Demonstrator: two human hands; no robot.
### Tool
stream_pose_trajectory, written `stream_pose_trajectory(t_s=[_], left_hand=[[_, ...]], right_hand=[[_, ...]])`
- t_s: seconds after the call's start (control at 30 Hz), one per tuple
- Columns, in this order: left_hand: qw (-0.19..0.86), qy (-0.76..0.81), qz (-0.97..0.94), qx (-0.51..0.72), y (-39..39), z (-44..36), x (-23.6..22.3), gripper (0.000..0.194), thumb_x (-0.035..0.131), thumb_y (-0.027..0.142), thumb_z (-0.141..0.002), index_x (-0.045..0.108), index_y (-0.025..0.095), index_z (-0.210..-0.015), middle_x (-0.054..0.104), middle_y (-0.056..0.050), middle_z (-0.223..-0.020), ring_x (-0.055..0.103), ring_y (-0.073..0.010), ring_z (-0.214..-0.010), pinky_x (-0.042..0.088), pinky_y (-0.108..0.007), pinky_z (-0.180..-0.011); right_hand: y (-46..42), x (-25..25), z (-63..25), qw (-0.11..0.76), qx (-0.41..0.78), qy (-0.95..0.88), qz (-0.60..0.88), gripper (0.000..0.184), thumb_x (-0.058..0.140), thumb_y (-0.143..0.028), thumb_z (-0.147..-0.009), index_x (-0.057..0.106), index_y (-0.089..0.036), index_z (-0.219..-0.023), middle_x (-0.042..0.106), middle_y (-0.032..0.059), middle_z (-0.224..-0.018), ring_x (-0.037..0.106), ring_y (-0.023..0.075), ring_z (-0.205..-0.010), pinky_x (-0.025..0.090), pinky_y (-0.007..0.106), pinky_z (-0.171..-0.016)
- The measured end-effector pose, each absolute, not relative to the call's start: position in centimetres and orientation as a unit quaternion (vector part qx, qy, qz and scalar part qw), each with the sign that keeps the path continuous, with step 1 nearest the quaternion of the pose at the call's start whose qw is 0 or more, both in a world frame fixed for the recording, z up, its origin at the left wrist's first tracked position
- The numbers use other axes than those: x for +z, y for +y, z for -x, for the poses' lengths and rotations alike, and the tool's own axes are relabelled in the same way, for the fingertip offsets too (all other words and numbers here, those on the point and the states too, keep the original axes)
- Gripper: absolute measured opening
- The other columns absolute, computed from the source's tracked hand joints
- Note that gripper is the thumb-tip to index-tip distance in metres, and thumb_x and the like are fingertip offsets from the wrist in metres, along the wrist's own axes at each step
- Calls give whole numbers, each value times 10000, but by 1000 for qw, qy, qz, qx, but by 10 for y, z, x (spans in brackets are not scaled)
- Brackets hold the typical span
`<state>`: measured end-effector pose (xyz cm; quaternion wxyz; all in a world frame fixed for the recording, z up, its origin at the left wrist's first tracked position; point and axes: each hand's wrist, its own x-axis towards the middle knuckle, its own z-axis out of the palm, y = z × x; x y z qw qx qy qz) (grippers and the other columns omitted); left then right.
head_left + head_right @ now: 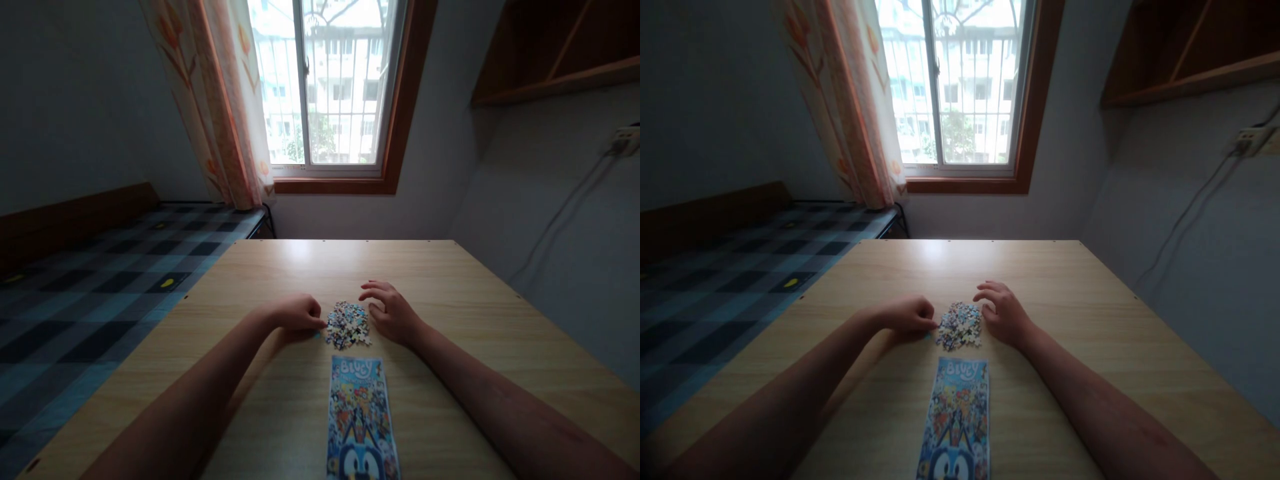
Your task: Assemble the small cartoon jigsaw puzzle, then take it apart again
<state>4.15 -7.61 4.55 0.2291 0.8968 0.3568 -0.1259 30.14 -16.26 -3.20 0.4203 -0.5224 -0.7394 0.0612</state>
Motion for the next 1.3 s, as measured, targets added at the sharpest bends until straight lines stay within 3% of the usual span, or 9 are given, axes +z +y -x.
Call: stream_pose_trajectory(t_s=[0.17, 0.43, 0.67, 0.87, 1.13, 1.3], left_hand=[[233, 362, -893, -130, -73, -39, 43, 258, 658, 444, -755, 633, 193, -705, 625, 19, -671, 506, -142, -612, 327, -274, -560], [233, 369, -891, -122, -75, -40, 46, 251, 674, 432, -742, 623, 194, -680, 605, 26, -645, 494, -142, -600, 322, -276, -564], [207, 364, -901, -110, -79, -41, 45, 385, 588, 528, -845, 627, 188, -670, 615, 7, -630, 465, -135, -564, 310, -282, -560], [117, 370, -919, 72, -86, -55, 34, 314, 589, 441, -896, 629, 186, -717, 605, 3, -650, 495, -134, -600, 318, -263, -570], [133, 365, -904, 177, -103, -72, 14, 208, 667, 372, -880, 756, 256, -1028, 698, -41, -1012, 654, -188, -834, 482, -301, -755], [150, 351, -904, 192, -108, -75, 10, 235, 653, 329, -879, 779, 271, -1068, 707, -44, -1072, 676, -208, -898, 501, -322, -825]], right_hand=[[-164, -30, -301, 376, 87, -773, 503, 224, 652, -178, -805, 761, -245, -989, 689, 94, -1250, 556, 292, -1284, 418, 537, -1111], [-163, -30, -302, 350, 76, -791, 495, 225, 636, -158, -793, 760, -261, -950, 691, 77, -1258, 562, 290, -1289, 409, 544, -1117], [-165, -25, -300, 357, 82, -788, 495, 138, 650, -181, -811, 737, -236, -904, 695, 92, -1247, 562, 298, -1287, 419, 543, -1106], [-168, -25, -297, 362, 63, -801, 473, 253, 676, -224, -858, 749, -280, -1094, 673, 92, -1294, 522, 301, -1333, 413, 561, -1109], [-167, -25, -293, 345, 32, -801, 489, 117, 713, -276, -862, 776, -278, -960, 688, 86, -1268, 522, 325, -1327, 426, 584, -1083], [-165, -26, -290, 342, 16, -796, 499, 102, 732, -345, -861, 779, -271, -912, 696, 86, -1251, 538, 322, -1307, 434, 575, -1077]])
